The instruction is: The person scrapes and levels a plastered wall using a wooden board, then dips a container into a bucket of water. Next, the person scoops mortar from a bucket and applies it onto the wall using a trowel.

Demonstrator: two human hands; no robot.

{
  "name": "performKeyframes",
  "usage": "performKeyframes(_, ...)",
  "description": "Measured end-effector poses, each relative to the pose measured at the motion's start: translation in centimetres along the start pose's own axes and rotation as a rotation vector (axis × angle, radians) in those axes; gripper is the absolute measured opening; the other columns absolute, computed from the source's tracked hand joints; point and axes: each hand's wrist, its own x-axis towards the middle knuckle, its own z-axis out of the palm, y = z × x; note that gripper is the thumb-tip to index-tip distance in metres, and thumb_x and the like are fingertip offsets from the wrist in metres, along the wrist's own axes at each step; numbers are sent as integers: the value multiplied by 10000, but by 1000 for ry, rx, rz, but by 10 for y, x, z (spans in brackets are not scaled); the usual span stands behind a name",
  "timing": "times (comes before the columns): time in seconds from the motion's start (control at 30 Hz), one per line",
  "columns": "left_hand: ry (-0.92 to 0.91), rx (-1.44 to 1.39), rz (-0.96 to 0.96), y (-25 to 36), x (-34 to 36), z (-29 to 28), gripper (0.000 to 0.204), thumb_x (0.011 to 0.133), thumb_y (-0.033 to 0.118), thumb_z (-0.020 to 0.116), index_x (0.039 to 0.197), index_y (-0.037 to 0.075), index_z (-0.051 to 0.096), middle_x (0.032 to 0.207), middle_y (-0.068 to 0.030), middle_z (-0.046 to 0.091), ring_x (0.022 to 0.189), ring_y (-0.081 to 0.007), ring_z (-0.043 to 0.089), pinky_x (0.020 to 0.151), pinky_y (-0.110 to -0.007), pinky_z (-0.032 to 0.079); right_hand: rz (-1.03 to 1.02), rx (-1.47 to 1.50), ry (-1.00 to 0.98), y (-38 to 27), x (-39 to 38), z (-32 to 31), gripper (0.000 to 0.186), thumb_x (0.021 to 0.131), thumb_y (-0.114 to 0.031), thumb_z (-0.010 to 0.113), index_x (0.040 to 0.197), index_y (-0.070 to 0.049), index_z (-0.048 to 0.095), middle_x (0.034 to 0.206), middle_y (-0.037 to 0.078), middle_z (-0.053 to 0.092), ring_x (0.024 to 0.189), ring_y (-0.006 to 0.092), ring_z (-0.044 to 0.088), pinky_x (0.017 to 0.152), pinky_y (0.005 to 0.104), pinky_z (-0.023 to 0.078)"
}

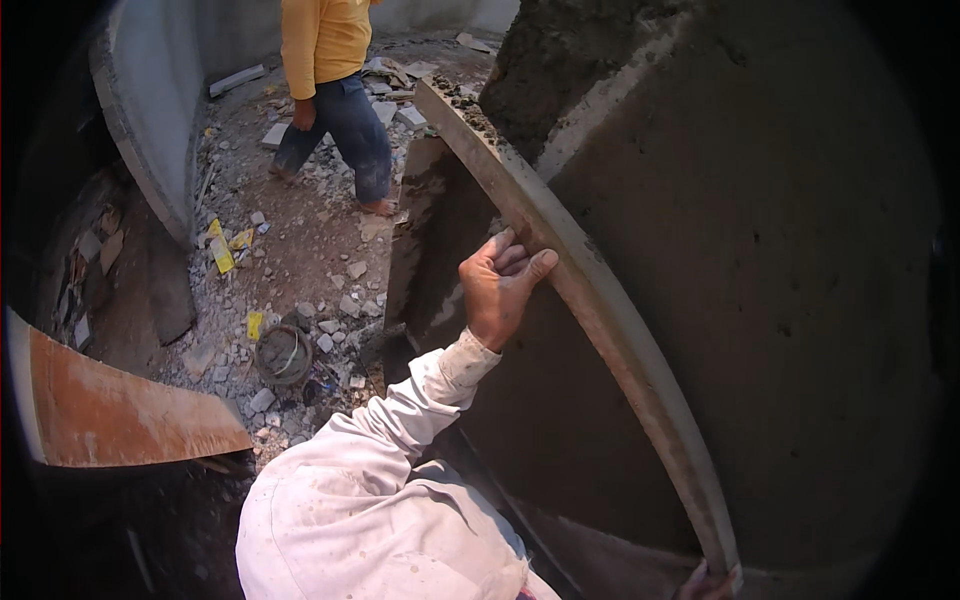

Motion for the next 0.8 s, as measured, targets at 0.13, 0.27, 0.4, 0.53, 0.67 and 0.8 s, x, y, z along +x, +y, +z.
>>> performKeyframes(0.13, 63, -91, 88, 17, 4, -19, 648, 766, 136, 811, 1241, -161, 488, 948, -106, 659, 858, -99, 603, 777, -220, 515, -326, -129, -72, 16, -2, -5, 554, 892, -215, 653, 1353, -26, 410, 1324, 167, 489, 1177, 271, 499, 1004, 377, 466)
performKeyframes(0.27, 53, -190, 101, 18, 6, -20, 675, 795, 156, 789, 1292, -148, 449, 1019, -105, 659, 895, -96, 595, 824, -206, 481, 7, 619, -133, 17, 8, -18, 718, 808, -7, 710, 1411, -82, 326, 1351, 172, 464, 1194, 272, 482, 1036, 374, 429)
performKeyframes(0.4, -204, 114, 3, 0, 51, 22, 446, 842, 201, 747, 1113, -118, 595, 850, -50, 679, 768, -61, 574, 723, -200, 490, -413, -388, -64, 18, 20, -4, 734, 793, -4, 734, 1400, -88, 329, 1353, 171, 459, 1181, 273, 488, 1044, 384, 415)
performKeyframes(0.53, -130, -21, 15, -4, 44, 21, 368, 849, 226, 741, 999, -94, 637, 789, -32, 671, 715, -54, 561, 668, -203, 482, -34, 186, 2, 17, 32, 2, 626, 899, -318, 640, 1382, -42, 354, 1391, 148, 370, 1235, 238, 432, 1075, 324, 372)
performKeyframes(0.67, -206, 117, -30, -9, 47, 16, 381, 846, 224, 743, 1022, -96, 636, 811, -50, 673, 733, -58, 575, 674, -206, 493, -310, -321, -103, 32, 37, -21, 588, 926, -261, 618, 1397, -45, 340, 1388, 144, 366, 1242, 232, 417, 1066, 318, 377)
performKeyframes(0.8, -133, 27, -116, -32, 13, 8, 354, 823, 190, 764, 977, -103, 638, 807, -47, 665, 704, -57, 592, 652, -204, 504, -233, -157, 12, 62, 39, -48, 631, 897, -240, 664, 1394, -21, 341, 1375, 152, 392, 1231, 246, 439, 1045, 314, 412)
